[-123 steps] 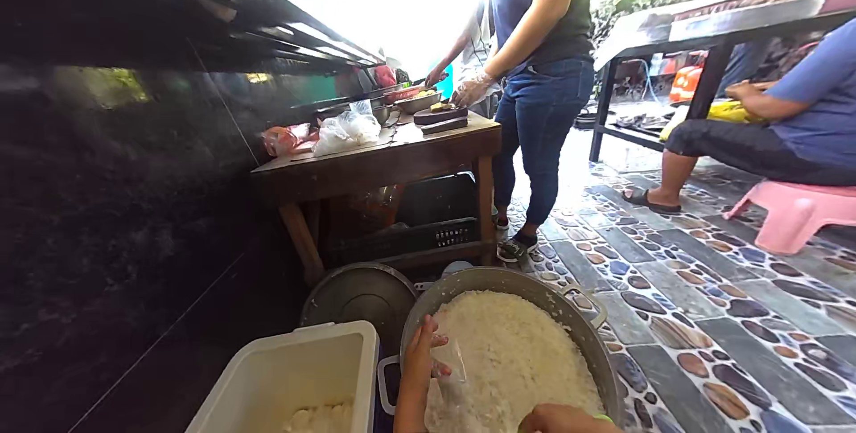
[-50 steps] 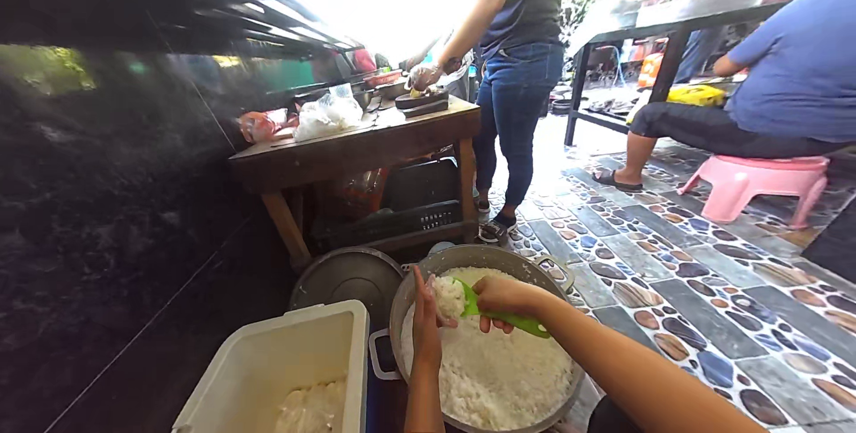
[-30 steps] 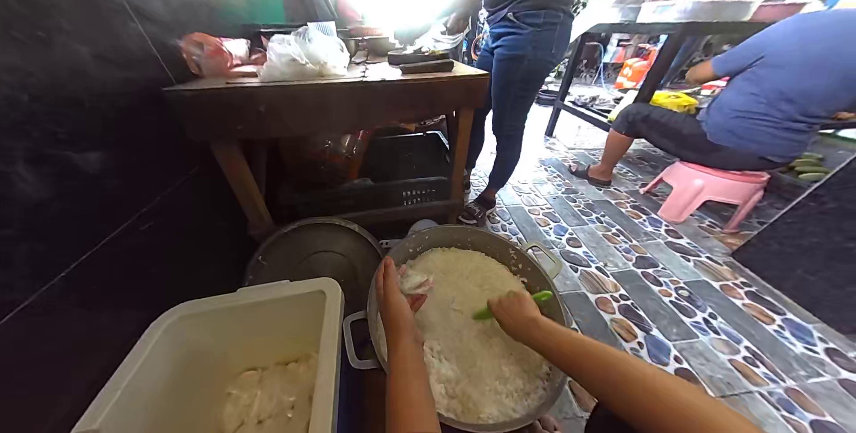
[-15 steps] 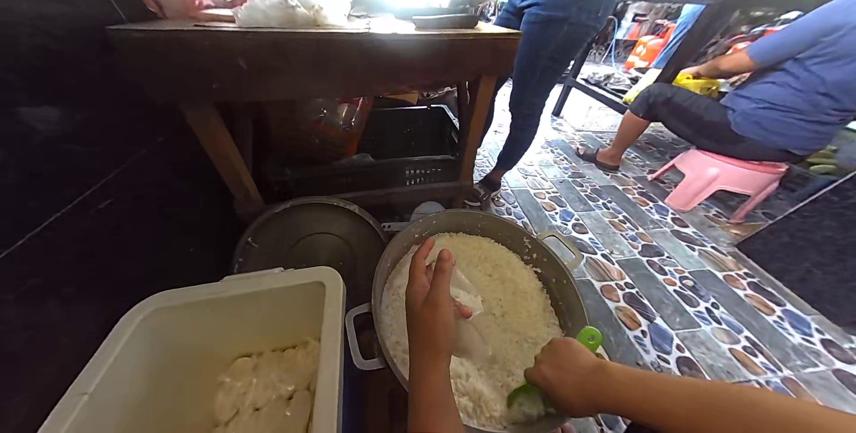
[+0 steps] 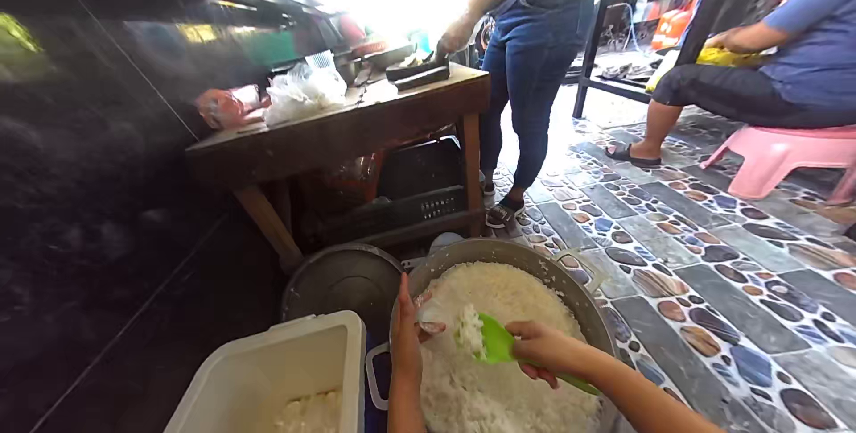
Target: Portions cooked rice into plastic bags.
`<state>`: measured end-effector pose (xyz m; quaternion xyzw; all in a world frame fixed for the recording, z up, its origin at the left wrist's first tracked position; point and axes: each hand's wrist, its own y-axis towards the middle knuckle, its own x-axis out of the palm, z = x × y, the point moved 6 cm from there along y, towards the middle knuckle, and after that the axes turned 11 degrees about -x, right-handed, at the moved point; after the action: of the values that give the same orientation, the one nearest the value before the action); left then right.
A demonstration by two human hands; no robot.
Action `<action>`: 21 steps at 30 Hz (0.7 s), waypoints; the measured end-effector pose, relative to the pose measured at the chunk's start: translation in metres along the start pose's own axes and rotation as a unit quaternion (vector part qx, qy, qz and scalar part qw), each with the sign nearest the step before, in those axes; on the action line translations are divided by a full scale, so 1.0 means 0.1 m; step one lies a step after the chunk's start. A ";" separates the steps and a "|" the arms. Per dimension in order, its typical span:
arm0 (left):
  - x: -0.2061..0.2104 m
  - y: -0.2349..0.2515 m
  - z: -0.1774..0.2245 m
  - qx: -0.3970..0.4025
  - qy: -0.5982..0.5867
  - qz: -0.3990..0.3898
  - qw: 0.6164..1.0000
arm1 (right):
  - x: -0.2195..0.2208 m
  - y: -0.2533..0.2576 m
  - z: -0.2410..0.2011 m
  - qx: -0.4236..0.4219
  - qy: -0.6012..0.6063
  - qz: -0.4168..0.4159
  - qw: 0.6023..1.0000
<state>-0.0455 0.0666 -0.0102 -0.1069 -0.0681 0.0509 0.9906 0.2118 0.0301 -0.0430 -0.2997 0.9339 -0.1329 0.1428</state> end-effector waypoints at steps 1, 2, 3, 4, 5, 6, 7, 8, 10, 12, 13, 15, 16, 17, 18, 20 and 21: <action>0.04 -0.01 -0.01 0.018 0.004 -0.010 1.000 | -0.02 0.00 -0.17 -0.028 0.038 0.029 0.998; 0.10 -0.04 0.00 0.036 0.009 -0.024 0.999 | -0.01 0.00 -0.31 -0.044 0.075 0.041 0.995; 0.17 -0.06 -0.01 0.054 0.012 -0.035 0.998 | 0.02 0.01 -0.41 -0.048 0.102 0.040 0.993; 0.24 -0.11 0.00 0.067 0.014 -0.040 0.997 | 0.06 0.03 -0.45 -0.044 0.110 0.037 0.992; 0.33 -0.16 0.01 0.076 0.017 -0.046 0.996 | 0.11 0.08 -0.45 -0.038 0.087 0.038 0.995; 0.42 -0.24 0.04 0.077 0.020 -0.051 0.995 | 0.15 0.14 -0.43 -0.031 0.022 0.041 0.998; 0.49 -0.31 0.06 0.070 0.023 -0.058 0.996 | 0.19 0.17 -0.43 -0.021 -0.076 0.049 0.996; 0.55 -0.36 0.06 0.054 0.024 -0.065 0.996 | 0.22 0.17 -0.46 -0.011 -0.176 0.066 0.982; 0.59 -0.39 0.01 0.018 0.013 -0.074 0.997 | 0.23 0.05 -0.59 0.011 -0.314 0.091 0.945; 0.57 -0.33 -0.06 -0.013 -0.014 -0.067 0.998 | 0.18 -0.06 -0.69 -0.004 -0.375 0.119 0.919; 0.57 -0.31 -0.05 -0.020 -0.024 -0.057 0.998 | 0.12 -0.13 -0.73 -0.020 -0.388 0.133 0.912; 0.59 -0.31 -0.02 -0.030 -0.039 -0.038 0.998 | -0.01 -0.29 -0.76 -0.036 -0.384 0.164 0.908; 0.60 -0.33 -0.02 -0.036 -0.047 -0.030 0.998 | -0.09 -0.35 -0.71 -0.031 -0.374 0.177 0.910; 0.63 -0.33 -0.01 -0.042 -0.058 -0.028 0.997 | -0.18 -0.37 -0.62 -0.015 -0.358 0.188 0.915; 0.66 -0.33 -0.01 -0.049 -0.065 -0.028 0.996 | -0.24 -0.36 -0.46 0.012 -0.340 0.187 0.922; 0.73 -0.34 -0.03 -0.061 -0.059 -0.035 0.996 | -0.26 -0.29 -0.05 0.072 -0.312 0.139 0.937; 0.76 -0.33 -0.07 -0.064 -0.049 -0.044 0.996 | -0.23 -0.27 0.14 0.097 -0.312 0.099 0.940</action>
<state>0.0337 0.0420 -0.0001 -0.1647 -0.1240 0.0084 0.9785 0.2487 0.0202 -0.0429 -0.2168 0.8502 -0.1080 0.4675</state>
